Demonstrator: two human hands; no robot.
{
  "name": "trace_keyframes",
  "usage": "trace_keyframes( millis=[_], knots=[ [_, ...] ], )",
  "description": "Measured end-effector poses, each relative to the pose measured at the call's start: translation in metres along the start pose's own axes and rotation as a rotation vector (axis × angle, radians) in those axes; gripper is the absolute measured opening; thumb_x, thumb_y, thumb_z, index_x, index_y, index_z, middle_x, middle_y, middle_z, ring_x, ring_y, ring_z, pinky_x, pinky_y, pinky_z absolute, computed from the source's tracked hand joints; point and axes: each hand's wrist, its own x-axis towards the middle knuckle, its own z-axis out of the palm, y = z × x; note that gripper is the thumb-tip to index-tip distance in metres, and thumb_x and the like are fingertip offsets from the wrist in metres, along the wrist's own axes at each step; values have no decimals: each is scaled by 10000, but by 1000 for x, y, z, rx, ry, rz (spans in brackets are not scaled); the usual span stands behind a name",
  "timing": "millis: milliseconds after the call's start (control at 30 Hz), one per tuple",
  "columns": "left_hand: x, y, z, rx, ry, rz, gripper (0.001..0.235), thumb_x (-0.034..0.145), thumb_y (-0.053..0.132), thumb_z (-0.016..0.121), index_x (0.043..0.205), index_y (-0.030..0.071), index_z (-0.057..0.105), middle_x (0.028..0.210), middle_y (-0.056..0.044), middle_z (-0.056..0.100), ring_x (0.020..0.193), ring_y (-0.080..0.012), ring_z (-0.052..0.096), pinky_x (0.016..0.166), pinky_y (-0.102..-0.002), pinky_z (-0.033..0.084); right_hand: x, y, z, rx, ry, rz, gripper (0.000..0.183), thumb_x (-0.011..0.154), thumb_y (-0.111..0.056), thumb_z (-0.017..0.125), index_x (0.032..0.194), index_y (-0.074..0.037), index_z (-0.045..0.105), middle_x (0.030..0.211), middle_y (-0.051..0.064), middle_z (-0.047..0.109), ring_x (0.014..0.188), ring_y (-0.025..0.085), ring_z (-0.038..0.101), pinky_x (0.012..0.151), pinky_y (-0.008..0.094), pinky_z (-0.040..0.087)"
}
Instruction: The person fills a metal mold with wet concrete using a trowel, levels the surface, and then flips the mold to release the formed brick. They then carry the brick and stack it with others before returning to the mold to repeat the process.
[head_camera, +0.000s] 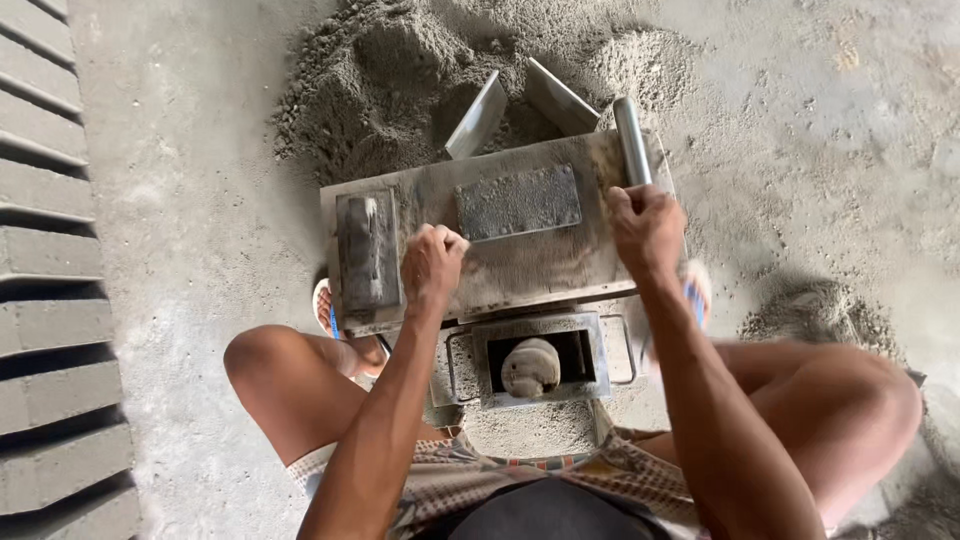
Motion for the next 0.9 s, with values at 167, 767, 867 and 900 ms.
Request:
trace_keyframes(
  millis=[167, 767, 867, 900],
  knots=[
    [-43, 0, -6, -79, -349, 41, 412, 824, 263, 542, 495, 198, 303, 394, 85, 304, 330, -104, 238, 390, -313, 279, -39, 88, -2, 89, -316, 142, 489, 963, -461, 522, 635, -107, 604, 599, 116, 619, 644, 317, 650, 569, 460, 488],
    [-58, -91, 89, -68, -910, -730, 774, 883, 549, 359, 1295, -102, 431, 1227, -308, 517, 1104, -403, 555, 885, -507, 467, -63, 197, 72, -114, -1084, 689, 883, 753, -203, 754, 1432, 13, 233, 1314, 364, 402, 1244, 481, 377, 1017, 596, 304],
    [-88, -159, 155, -118, -883, -761, 780, 865, 593, 332, 1208, -73, 549, 1093, -279, 595, 994, -416, 602, 777, -526, 482, -76, 203, 91, -24, -1118, 767, 689, 780, -207, 713, 1311, 93, 392, 1172, 374, 522, 1142, 507, 472, 975, 596, 349],
    [-91, -167, 166, -120, -884, -768, 780, 865, 593, 332, 1208, -73, 549, 1093, -279, 595, 994, -416, 602, 777, -526, 482, -80, 219, 100, -28, -1124, 767, 689, 780, -207, 713, 1311, 93, 392, 1172, 374, 522, 1142, 507, 472, 975, 596, 349]
  ],
)
